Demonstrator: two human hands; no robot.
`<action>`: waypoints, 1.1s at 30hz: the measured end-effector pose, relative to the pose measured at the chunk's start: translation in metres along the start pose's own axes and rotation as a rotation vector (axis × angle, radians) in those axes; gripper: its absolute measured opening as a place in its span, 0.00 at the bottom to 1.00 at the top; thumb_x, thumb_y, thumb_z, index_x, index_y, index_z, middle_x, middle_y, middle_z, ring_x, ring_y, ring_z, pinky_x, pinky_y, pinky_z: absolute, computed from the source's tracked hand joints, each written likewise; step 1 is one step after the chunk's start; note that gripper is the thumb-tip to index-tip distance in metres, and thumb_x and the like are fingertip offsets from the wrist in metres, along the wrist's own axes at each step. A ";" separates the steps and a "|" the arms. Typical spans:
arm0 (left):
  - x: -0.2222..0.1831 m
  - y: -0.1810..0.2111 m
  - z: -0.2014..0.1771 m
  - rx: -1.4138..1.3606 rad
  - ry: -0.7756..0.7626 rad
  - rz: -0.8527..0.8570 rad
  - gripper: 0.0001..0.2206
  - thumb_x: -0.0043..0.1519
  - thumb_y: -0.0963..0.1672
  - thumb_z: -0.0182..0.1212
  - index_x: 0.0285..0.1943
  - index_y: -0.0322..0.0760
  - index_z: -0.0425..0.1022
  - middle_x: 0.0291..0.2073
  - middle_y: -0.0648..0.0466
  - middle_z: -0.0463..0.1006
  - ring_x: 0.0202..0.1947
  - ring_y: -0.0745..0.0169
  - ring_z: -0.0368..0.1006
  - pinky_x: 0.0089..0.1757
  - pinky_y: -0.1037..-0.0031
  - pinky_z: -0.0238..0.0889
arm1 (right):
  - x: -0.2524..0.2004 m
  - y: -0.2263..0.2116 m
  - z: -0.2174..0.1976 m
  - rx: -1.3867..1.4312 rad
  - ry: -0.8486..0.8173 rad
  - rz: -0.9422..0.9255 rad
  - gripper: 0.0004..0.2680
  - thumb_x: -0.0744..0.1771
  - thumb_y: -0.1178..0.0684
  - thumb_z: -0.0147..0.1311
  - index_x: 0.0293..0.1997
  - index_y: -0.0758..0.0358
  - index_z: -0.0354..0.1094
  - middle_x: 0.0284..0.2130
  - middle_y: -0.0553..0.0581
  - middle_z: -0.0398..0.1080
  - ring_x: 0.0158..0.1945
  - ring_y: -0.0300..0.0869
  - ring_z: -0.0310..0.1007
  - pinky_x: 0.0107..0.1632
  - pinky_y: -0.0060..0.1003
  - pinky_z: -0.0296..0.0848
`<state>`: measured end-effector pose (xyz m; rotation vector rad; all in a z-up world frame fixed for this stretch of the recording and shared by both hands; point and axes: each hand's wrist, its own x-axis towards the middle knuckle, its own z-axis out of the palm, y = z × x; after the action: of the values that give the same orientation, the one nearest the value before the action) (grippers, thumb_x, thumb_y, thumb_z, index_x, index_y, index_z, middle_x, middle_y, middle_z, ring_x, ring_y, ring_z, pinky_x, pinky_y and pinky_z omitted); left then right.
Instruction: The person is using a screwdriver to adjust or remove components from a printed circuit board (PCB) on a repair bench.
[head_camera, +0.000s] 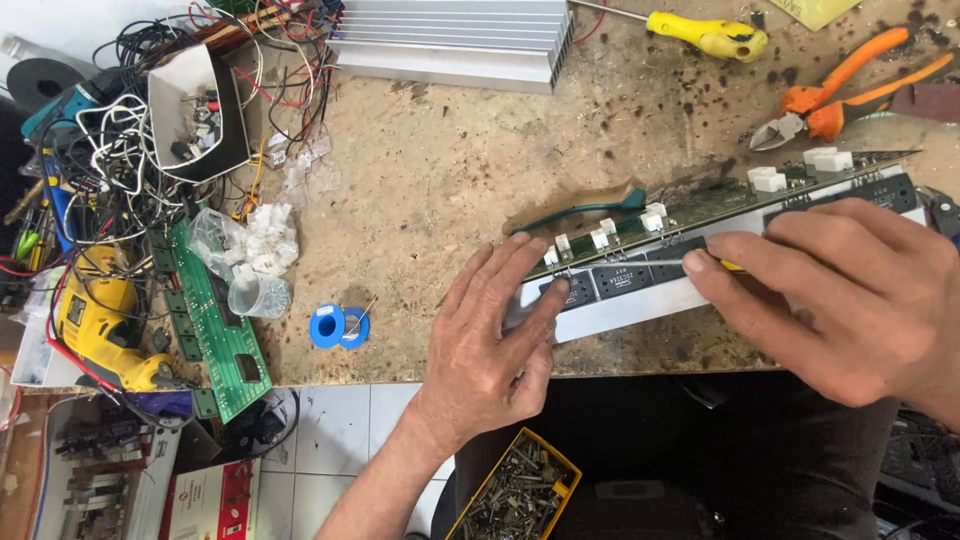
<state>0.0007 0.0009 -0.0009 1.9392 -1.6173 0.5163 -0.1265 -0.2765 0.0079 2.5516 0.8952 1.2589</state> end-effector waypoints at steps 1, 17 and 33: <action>0.000 0.000 0.000 -0.002 0.000 0.000 0.16 0.62 0.38 0.50 0.56 0.28 0.79 0.65 0.35 0.67 0.66 0.31 0.70 0.65 0.40 0.65 | 0.000 -0.001 0.001 0.016 0.029 0.023 0.04 0.69 0.65 0.61 0.47 0.72 0.79 0.39 0.68 0.78 0.34 0.54 0.71 0.31 0.48 0.76; 0.003 -0.003 -0.006 -0.014 0.037 0.014 0.16 0.60 0.37 0.51 0.55 0.27 0.78 0.60 0.32 0.70 0.63 0.30 0.72 0.62 0.41 0.69 | -0.006 0.000 0.001 0.049 0.048 0.044 0.05 0.68 0.64 0.65 0.47 0.73 0.79 0.38 0.71 0.79 0.33 0.53 0.71 0.30 0.47 0.75; 0.000 -0.007 -0.005 -0.028 0.097 -0.096 0.18 0.62 0.36 0.53 0.63 0.26 0.70 0.52 0.36 0.81 0.56 0.39 0.81 0.62 0.45 0.72 | -0.030 -0.018 0.003 0.061 -0.042 0.143 0.09 0.67 0.65 0.55 0.50 0.69 0.79 0.39 0.67 0.77 0.32 0.56 0.70 0.31 0.48 0.77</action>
<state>0.0082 0.0050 0.0016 1.9301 -1.4557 0.5375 -0.1461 -0.2787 -0.0211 2.7217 0.7660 1.2276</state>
